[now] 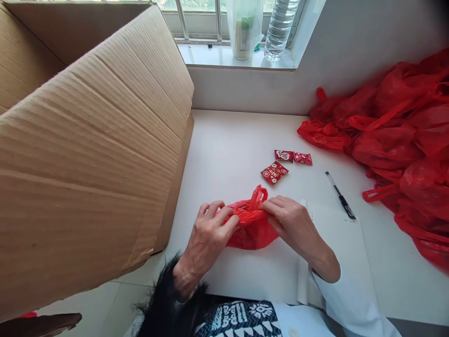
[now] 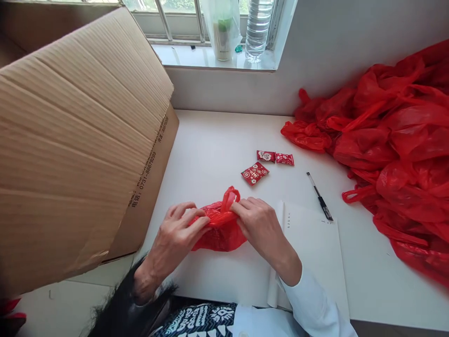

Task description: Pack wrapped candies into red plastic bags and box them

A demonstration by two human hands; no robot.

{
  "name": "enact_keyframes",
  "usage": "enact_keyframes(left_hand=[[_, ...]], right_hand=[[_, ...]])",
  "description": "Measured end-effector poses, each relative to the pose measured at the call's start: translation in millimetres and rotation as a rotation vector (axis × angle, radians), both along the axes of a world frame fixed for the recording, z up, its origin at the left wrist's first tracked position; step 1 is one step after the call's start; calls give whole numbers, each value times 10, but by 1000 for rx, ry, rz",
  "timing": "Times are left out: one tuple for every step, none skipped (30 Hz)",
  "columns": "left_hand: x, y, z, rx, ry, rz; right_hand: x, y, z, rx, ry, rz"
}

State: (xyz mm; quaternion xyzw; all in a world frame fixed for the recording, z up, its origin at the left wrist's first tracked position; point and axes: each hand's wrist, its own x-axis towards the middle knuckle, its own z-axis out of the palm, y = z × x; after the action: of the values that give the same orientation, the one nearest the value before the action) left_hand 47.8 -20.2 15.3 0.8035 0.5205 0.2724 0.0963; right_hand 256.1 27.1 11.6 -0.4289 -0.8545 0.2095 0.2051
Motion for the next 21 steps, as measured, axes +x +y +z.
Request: enact_keyframes(left_hand=[[-54,13,-18,1,-62,35],[-110,12,-30,-3,-133,79],[-161,-1,-36,-10,-210,127],[-202,-22,-36,-20,-286,172],[-226,-48,-28,-36,-353,206],[-230,-74,-14,-61,-407,226],[-214,-99,9,-93,-444,222],[-179,-119,41,-129,-465,203],[-129,-132,80,-156,-472,178],[-69,-138,126,-169,-467,157],[-8,-138,176,-167,-461,146],[46,-133,227,-156,-460,145],[87,-127,277,-130,-467,145],[109,-124,325,-99,-483,145],[112,-126,371,-78,-501,144],[97,-139,415,-70,-506,149],[70,-164,458,-64,-489,168],[39,-203,500,-63,-446,209],[10,-255,543,-64,-394,276],[-11,-317,585,-65,-343,345],[-19,-386,626,-54,-305,398]], right_hand=[[31,1,-6,-16,50,-51],[73,-4,-11,-42,114,-121],[120,-14,-15,-81,191,-208],[166,-27,-17,-132,273,-299],[207,-41,-18,-189,346,-374],[239,-56,-17,-246,404,-422],[258,-70,-14,-296,442,-434],[265,-84,-8,-346,470,-418],[259,-99,2,-397,497,-386],[243,-115,15,-441,523,-355],[219,-130,31,-473,545,-327],[192,-143,51,-480,561,-298],[168,-154,73,-451,563,-264],[152,-160,96,-391,547,-221],[146,-163,120,-312,515,-163],[153,-162,146,-227,474,-85],[170,-158,173,-154,429,8],[197,-155,200,-103,387,99],[226,-154,227,-77,342,177],[255,-158,250,-58,290,228],[279,-170,269,-37,222,252]])
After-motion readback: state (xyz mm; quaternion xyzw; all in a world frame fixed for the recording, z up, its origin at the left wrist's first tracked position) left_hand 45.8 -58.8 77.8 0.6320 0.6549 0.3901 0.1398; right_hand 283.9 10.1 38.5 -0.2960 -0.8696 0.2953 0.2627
